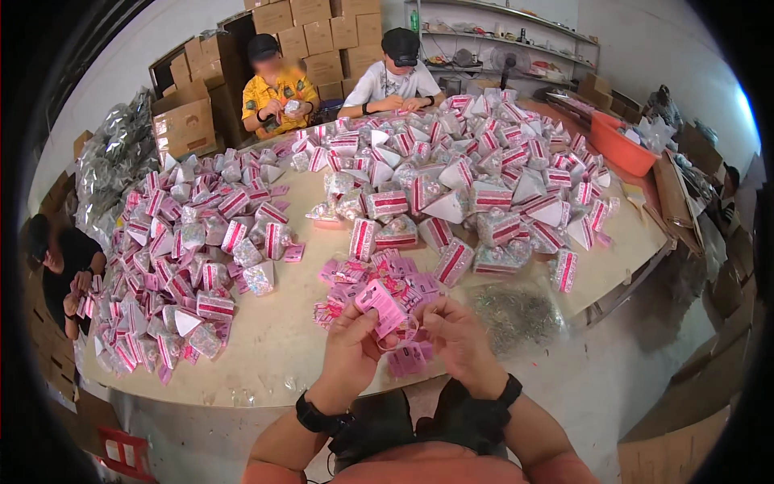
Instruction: The person packs small, colorful items into clear plastic bags and seals them with pink labels. They work at a table with other people, handling items one at a time and placing the finished packages into a pile.
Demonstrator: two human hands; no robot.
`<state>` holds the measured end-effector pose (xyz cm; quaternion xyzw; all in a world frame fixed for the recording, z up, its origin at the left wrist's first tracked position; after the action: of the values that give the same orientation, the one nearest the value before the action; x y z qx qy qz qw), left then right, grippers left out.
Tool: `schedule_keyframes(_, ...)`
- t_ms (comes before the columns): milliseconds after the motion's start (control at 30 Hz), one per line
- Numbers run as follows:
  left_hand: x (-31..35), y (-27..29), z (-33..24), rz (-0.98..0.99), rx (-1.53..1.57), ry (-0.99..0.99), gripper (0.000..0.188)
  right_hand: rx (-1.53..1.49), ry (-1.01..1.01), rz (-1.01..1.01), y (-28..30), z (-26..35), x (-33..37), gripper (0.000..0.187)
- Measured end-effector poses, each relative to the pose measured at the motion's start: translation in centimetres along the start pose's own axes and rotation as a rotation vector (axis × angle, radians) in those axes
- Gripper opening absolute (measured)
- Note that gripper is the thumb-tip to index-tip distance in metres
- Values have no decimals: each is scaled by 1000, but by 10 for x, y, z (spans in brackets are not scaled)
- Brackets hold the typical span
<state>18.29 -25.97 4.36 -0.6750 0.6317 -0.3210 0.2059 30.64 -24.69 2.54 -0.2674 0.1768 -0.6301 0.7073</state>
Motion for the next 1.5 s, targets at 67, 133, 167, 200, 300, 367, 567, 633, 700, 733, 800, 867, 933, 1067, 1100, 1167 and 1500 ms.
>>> schedule_keyframes(67, 1, 6, 6, -40, -15, 11, 18, -159, -46, 91, -12, -3, 5, 10)
schedule_keyframes(133, 1, 11, 13, -68, -21, 33, 18, -187, 2, 75, -10, -1, 2, 11)
schedule_keyframes(167, 3, 13, 18, -81, -29, 54, 18, -202, 26, 68, -9, 1, 1, 12)
schedule_keyframes(200, 4, 14, 23, -92, -35, 75, 18, -201, 39, 63, -9, 2, 1, 12)
schedule_keyframes(300, 11, 26, 39, -158, -117, 183, 20, -192, 75, 52, -9, 8, 2, 12)
schedule_keyframes(367, 10, 32, 33, -202, -226, 78, 22, -177, 100, 49, -11, 13, 5, 11)
schedule_keyframes(567, 29, -13, -33, 4, -801, -656, 17, -48, 92, 7, -21, 15, 12, 6)
schedule_keyframes(633, 42, -43, -41, 132, -890, -810, 12, -22, 94, 23, -24, 13, 14, 7)
schedule_keyframes(700, 40, -47, -40, 160, -998, -850, 8, 6, 89, 43, -25, 11, 16, 8)
schedule_keyframes(733, 39, -48, -39, 174, -1054, -871, 6, 21, 84, 55, -26, 11, 17, 8)
schedule_keyframes(800, 43, -47, -44, 160, -1046, -936, 5, -2, 71, 84, -27, 10, 19, 10)
schedule_keyframes(867, 47, -47, -49, 119, -1032, -979, 5, -76, 56, 117, -33, 11, 22, 12)
schedule_keyframes(933, 46, -47, -48, 72, -982, -983, 6, -38, -39, 117, -33, 1, 22, 10)
schedule_keyframes(1067, 53, -50, -43, 56, -1083, -1030, 9, -55, -78, 129, -29, -10, 22, 10)
schedule_keyframes(1100, 53, -48, -42, 123, -1059, -1019, 10, -81, -72, 160, -32, -11, 22, 10)
schedule_keyframes(1167, 48, -43, -41, 248, -1008, -991, 16, -2, -123, 217, -37, -12, 27, 10)
schedule_keyframes(1500, 34, -42, -24, 423, -1097, -552, 22, 11, -252, 284, -30, -34, 30, 15)
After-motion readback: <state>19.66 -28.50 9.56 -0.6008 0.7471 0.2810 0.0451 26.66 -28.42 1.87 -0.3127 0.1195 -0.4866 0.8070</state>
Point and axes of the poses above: each hand's wrist, its own x-axis away from the middle knuckle, its own y-axis out of the back of the hand, z = x × y, the point moved 10 cm from there along -x, towards the middle knuckle, and after that the axes turned 10 degrees about -z, right-handed, at the moved point
